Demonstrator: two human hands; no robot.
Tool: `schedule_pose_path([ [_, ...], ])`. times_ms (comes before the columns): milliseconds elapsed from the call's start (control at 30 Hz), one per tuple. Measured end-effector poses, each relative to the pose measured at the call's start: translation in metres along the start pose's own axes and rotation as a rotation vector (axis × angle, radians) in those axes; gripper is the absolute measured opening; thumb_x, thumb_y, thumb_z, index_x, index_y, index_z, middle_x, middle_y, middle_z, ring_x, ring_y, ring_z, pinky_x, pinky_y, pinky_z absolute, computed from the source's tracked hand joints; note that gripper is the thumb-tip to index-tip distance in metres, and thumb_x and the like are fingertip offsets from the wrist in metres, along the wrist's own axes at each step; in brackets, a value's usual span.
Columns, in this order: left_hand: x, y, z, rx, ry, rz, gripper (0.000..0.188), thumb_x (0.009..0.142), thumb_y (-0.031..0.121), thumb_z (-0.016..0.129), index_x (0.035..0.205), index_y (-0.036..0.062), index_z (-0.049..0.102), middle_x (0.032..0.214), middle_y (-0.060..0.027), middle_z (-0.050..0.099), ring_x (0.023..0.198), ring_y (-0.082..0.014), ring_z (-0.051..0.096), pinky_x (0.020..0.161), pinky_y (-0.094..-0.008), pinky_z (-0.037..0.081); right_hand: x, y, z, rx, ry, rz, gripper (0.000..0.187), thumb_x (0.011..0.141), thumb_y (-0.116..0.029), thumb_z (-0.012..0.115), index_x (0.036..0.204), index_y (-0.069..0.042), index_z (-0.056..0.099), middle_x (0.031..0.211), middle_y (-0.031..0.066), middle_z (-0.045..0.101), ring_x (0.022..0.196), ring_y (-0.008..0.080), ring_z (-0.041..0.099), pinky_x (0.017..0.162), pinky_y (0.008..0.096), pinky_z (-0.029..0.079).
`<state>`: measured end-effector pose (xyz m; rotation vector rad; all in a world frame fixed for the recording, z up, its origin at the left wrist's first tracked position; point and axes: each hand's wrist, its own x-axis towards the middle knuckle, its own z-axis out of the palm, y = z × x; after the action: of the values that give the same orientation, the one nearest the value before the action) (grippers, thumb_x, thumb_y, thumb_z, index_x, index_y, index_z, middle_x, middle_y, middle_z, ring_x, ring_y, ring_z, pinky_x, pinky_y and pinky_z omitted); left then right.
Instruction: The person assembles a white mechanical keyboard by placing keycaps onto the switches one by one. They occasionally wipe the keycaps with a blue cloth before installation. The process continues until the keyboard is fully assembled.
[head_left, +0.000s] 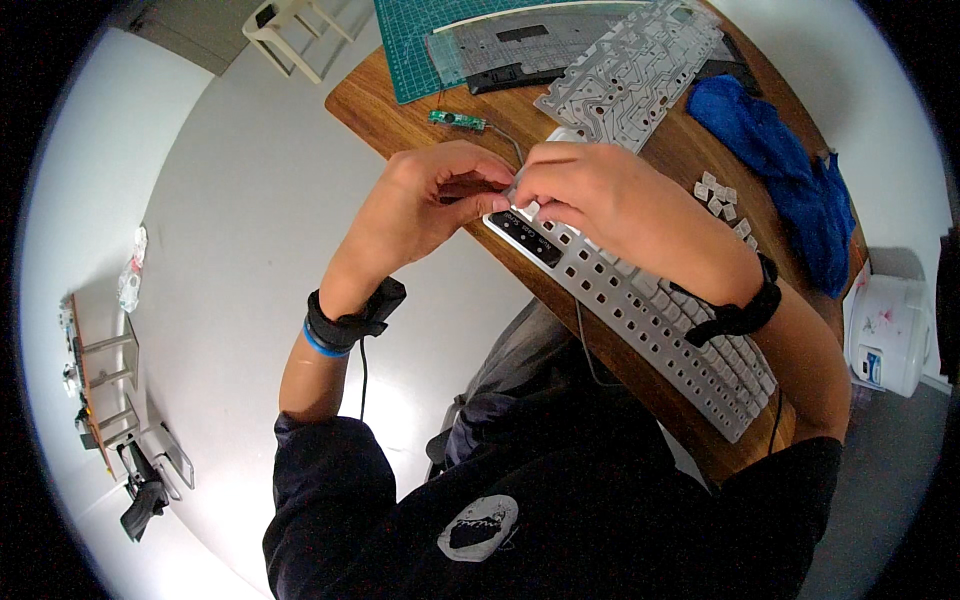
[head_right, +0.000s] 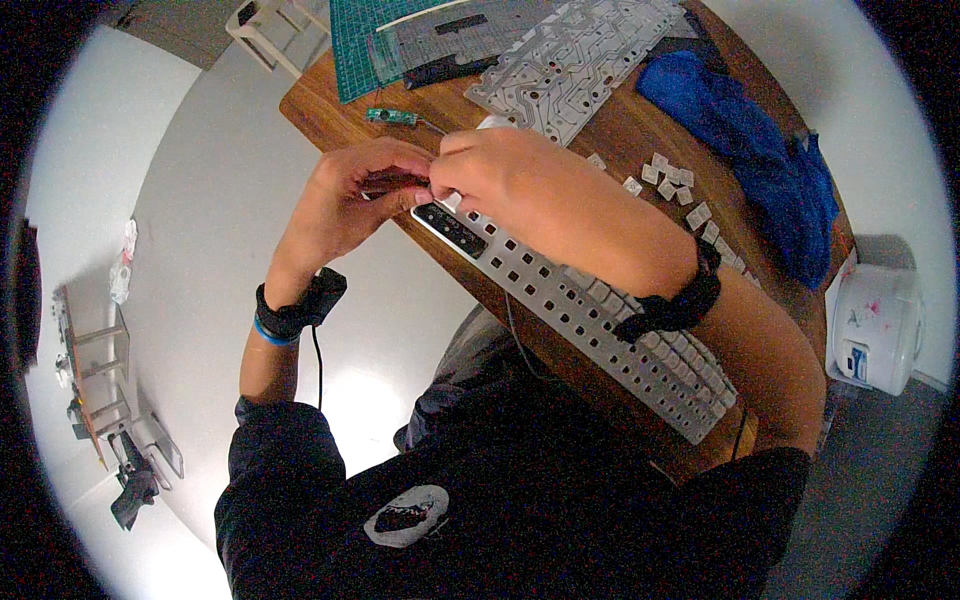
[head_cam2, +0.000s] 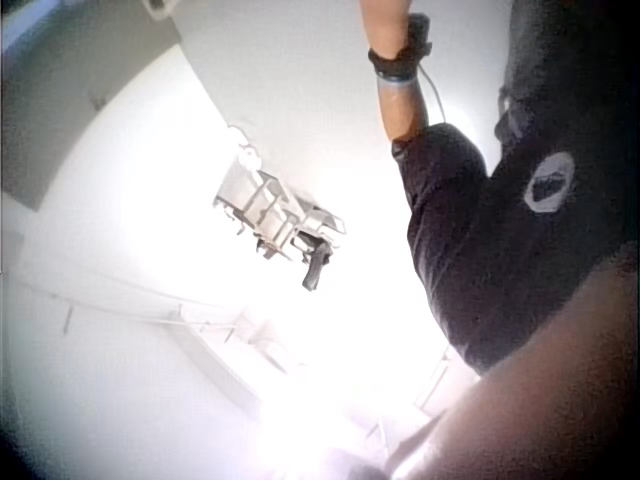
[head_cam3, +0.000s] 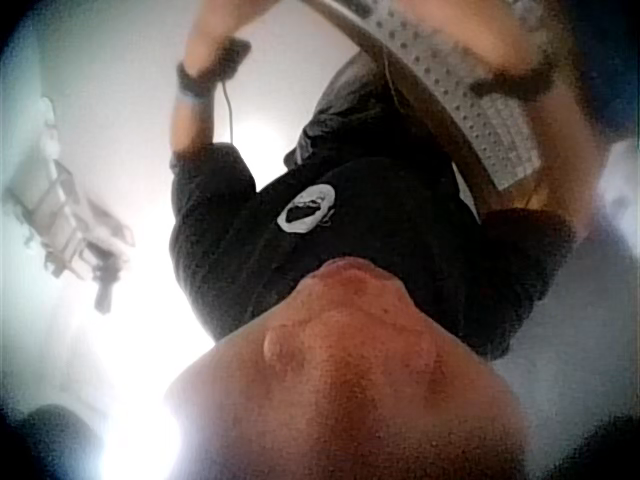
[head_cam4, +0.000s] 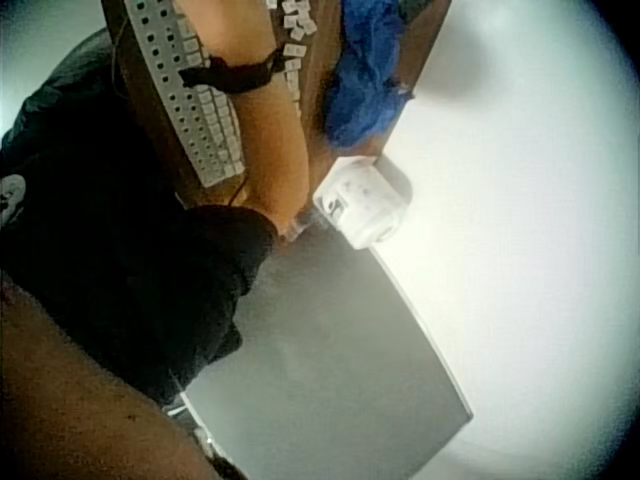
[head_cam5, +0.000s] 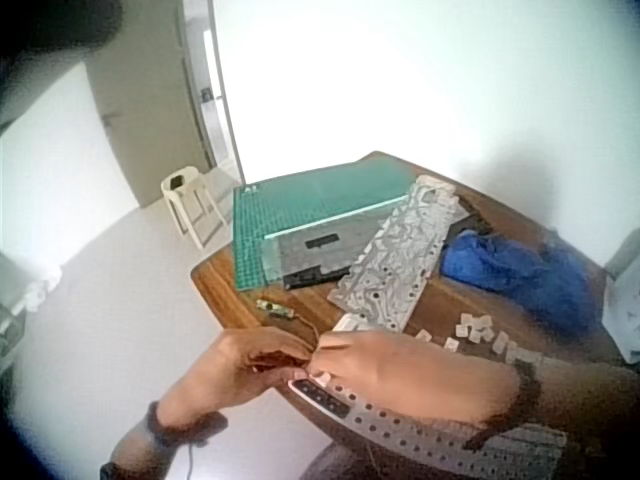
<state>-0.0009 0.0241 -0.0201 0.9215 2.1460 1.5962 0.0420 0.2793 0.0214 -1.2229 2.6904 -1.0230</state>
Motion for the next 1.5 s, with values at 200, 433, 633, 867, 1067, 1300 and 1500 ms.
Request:
schedule_pose_path([
  [200, -0.001, 0.000, 0.000, -0.002, 0.014, -0.010, 0.020, 0.096, -0.002, 0.080, 0.116, -0.0020, 0.076, 0.108, -0.0087, 0.080, 0.098, -0.0155, 0.077, 0.087, -0.0312, 0.065, 0.002, -0.003, -0.004, -0.072, -0.028, 0.006, 0.008, 0.093, -0.007, 0.066, 0.099, -0.001, 0.067, 0.098, 0.0149, 0.067, 0.098, 0.0399, 0.068, 0.083, 0.0494, 0.055],
  [433, 0.000, 0.000, 0.001, -0.028, 0.013, 0.002, 0.018, 0.097, -0.004, 0.079, 0.115, -0.0017, 0.076, 0.106, -0.0081, 0.080, 0.097, -0.0157, 0.077, 0.086, -0.0311, 0.065, 0.005, -0.009, -0.006, -0.140, -0.039, -0.001, 0.011, 0.096, -0.011, 0.063, 0.100, -0.003, 0.070, 0.097, 0.0143, 0.068, 0.097, 0.0396, 0.069, 0.081, 0.0502, 0.055],
  [633, -0.001, -0.003, -0.001, -0.040, 0.006, 0.009, 0.019, 0.097, -0.003, 0.079, 0.116, -0.0014, 0.076, 0.106, -0.0082, 0.080, 0.097, -0.0150, 0.077, 0.086, -0.0307, 0.064, 0.006, -0.016, -0.006, -0.151, -0.061, 0.048, 0.012, 0.096, -0.005, 0.068, 0.108, -0.001, 0.070, 0.103, 0.0135, 0.066, 0.099, 0.0358, 0.069, 0.085, 0.0446, 0.055],
  [867, -0.002, -0.003, -0.001, -0.049, 0.015, 0.006, 0.018, 0.098, 0.001, 0.080, 0.115, -0.0012, 0.076, 0.105, -0.0075, 0.081, 0.097, -0.0146, 0.077, 0.087, -0.0299, 0.064, 0.002, -0.004, -0.014, 0.040, -0.044, 0.144, 0.018, 0.102, -0.009, 0.067, 0.119, -0.002, 0.069, 0.104, 0.0173, 0.067, 0.102, 0.0381, 0.069, 0.089, 0.0468, 0.056],
  [1067, -0.001, -0.002, 0.000, -0.004, 0.021, 0.026, 0.018, 0.097, 0.002, 0.081, 0.114, -0.0002, 0.077, 0.103, -0.0080, 0.081, 0.096, -0.0142, 0.077, 0.087, -0.0299, 0.063, -0.006, 0.001, -0.025, 0.310, -0.120, 0.349, 0.021, 0.104, 0.000, 0.068, 0.125, -0.001, 0.068, 0.117, 0.0096, 0.069, 0.102, 0.0176, 0.073, 0.090, 0.0323, 0.058],
  [1300, 0.000, 0.005, -0.003, 0.164, -0.021, 0.094, 0.022, 0.097, 0.007, 0.081, 0.119, 0.0030, 0.080, 0.118, -0.0097, 0.079, 0.104, -0.0216, 0.077, 0.088, -0.0342, 0.064, -0.007, 0.002, -0.027, 0.389, -0.168, 0.450, 0.026, 0.103, 0.000, 0.071, 0.129, 0.001, 0.066, 0.117, 0.0104, 0.074, 0.106, 0.0169, 0.074, 0.093, 0.0333, 0.060],
  [1500, 0.004, 0.013, -0.006, 0.370, -0.071, 0.231, 0.020, 0.096, 0.007, 0.080, 0.116, 0.0033, 0.082, 0.119, -0.0151, 0.079, 0.101, -0.0323, 0.078, 0.086, -0.0376, 0.064, -0.005, 0.005, -0.019, 0.294, -0.138, 0.341, 0.023, 0.101, -0.001, 0.072, 0.123, 0.001, 0.068, 0.115, 0.0116, 0.074, 0.104, 0.0193, 0.075, 0.091, 0.0333, 0.060],
])
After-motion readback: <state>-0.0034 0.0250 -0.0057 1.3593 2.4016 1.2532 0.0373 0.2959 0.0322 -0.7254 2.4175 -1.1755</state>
